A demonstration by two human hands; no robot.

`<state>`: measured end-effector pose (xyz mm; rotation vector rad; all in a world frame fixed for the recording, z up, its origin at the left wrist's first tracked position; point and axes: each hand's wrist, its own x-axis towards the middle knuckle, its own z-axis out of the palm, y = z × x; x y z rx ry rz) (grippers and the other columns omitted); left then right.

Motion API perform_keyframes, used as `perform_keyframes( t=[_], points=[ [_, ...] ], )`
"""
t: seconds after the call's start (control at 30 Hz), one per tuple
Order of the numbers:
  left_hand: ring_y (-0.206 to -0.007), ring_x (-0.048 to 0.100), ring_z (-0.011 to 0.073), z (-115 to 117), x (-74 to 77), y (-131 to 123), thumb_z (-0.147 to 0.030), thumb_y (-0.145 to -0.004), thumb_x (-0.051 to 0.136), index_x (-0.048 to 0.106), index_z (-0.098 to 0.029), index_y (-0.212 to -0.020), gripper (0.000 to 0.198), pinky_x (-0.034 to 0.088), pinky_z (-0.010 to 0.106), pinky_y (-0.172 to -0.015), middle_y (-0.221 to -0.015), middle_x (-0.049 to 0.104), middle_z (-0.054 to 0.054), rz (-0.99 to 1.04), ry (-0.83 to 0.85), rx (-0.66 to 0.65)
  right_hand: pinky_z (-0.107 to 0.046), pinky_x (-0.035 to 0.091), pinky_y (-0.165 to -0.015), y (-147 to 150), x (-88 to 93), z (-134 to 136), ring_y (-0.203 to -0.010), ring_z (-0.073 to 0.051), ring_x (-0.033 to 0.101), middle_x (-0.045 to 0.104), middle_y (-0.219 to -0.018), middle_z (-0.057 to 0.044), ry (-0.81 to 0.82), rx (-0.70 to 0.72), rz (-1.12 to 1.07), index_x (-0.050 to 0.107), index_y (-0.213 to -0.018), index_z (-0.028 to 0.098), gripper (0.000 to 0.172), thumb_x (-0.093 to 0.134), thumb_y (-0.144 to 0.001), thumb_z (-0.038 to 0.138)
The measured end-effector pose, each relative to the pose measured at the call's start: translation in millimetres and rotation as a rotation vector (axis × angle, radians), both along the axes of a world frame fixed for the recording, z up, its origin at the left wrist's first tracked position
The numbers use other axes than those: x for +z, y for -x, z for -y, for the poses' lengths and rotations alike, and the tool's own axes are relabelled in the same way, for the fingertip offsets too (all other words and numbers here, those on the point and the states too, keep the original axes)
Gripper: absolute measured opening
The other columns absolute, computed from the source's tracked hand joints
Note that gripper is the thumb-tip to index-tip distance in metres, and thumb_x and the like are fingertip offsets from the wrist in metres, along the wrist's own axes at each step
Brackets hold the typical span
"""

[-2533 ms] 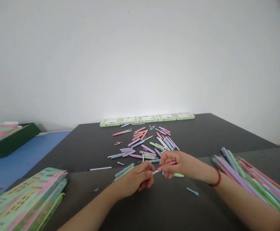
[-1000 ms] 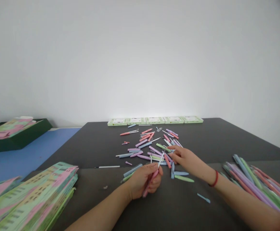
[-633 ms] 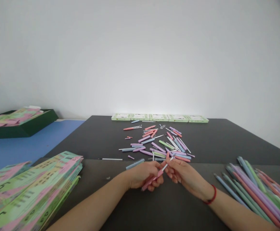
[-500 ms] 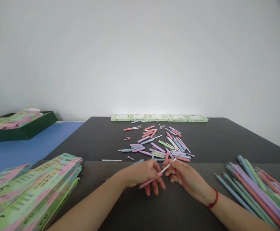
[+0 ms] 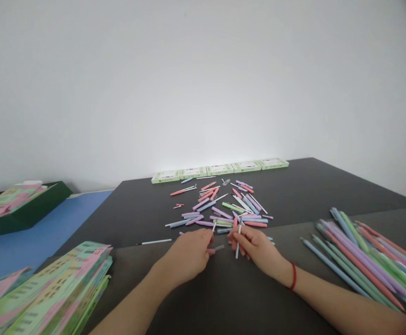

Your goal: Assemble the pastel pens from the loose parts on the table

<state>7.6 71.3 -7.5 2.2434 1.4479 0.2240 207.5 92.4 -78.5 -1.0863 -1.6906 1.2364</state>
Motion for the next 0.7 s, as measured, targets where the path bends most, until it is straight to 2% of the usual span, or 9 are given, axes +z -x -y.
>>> perform_keyframes(
  t=[0.1,0.27,0.37,0.47,0.53,0.63,0.7],
  points=[
    [-0.071,0.055,0.0219,-3,4.6,4,-0.020,-0.080,0.057,0.055,-0.020,-0.080,0.002,0.030,0.029,-0.061,-0.077,0.061,0.003,-0.028,-0.043,0.017,-0.026,0.039,-0.057,0,2.3,3,-0.059,-0.016,0.053,0.062,-0.067,0.001,-0.106,0.016,0.099,0.065,-0.088,0.021,0.015,0.055,-0.085,0.031],
    [-0.071,0.055,0.0198,-8,14.1,11,-0.028,-0.082,0.057,0.057,-0.020,-0.079,0.009,0.031,0.027,-0.063,-0.080,0.061,0.001,0.062,-0.067,0.043,-0.027,0.040,-0.061,-9,8.7,-3,-0.064,-0.017,0.056,0.061,-0.067,0.001,-0.236,-0.034,0.213,0.062,-0.092,0.020,0.017,0.047,-0.088,0.027],
    [-0.068,0.055,0.0185,-7,12.4,10,-0.031,-0.087,0.052,0.060,-0.020,-0.098,0.018,0.034,0.026,-0.064,-0.075,0.060,0.000,0.235,0.029,0.047,-0.025,0.039,-0.056,-19,15.8,-11,-0.056,-0.015,0.053,0.058,-0.063,0.002,-0.194,-0.062,0.176,0.061,-0.086,0.020,0.020,0.042,-0.089,0.026],
    [-0.073,0.057,0.0192,0,2.8,2,-0.019,-0.087,0.045,0.055,-0.022,-0.117,0.032,0.037,0.027,-0.068,-0.082,0.063,0.001,0.319,0.130,-0.011,-0.023,0.033,-0.048,-29,24.6,-18,-0.048,-0.013,0.045,0.052,-0.055,0.005,-0.206,-0.114,0.320,0.062,-0.085,0.021,0.026,0.037,-0.090,0.025],
    [-0.077,0.057,0.0196,8,-5.2,-6,-0.009,-0.081,0.045,0.058,-0.022,-0.112,0.037,0.038,0.027,-0.069,-0.088,0.064,0.002,0.282,0.138,-0.064,-0.023,0.033,-0.049,-33,28.9,-20,-0.051,-0.013,0.047,0.054,-0.058,0.004,-0.269,-0.086,0.504,0.063,-0.083,0.021,0.026,0.038,-0.090,0.024],
    [-0.077,0.055,0.0193,17,-15.5,-19,-0.004,-0.075,0.043,0.059,-0.020,-0.093,0.029,0.037,0.028,-0.067,-0.089,0.062,0.003,0.173,0.111,-0.117,-0.023,0.036,-0.056,-29,30.2,-17,-0.062,-0.015,0.055,0.063,-0.069,0.001,-0.325,-0.001,0.704,0.062,-0.079,0.020,0.018,0.047,-0.087,0.024],
    [-0.079,0.055,0.0202,21,-21.5,-26,-0.003,-0.075,0.042,0.057,-0.018,-0.087,0.024,0.038,0.029,-0.068,-0.091,0.061,0.005,0.103,0.070,-0.161,-0.024,0.037,-0.059,-22,27.8,-13,-0.068,-0.017,0.059,0.067,-0.075,-0.002,-0.329,0.004,0.772,0.063,-0.081,0.020,0.010,0.054,-0.083,0.024]
  ],
)
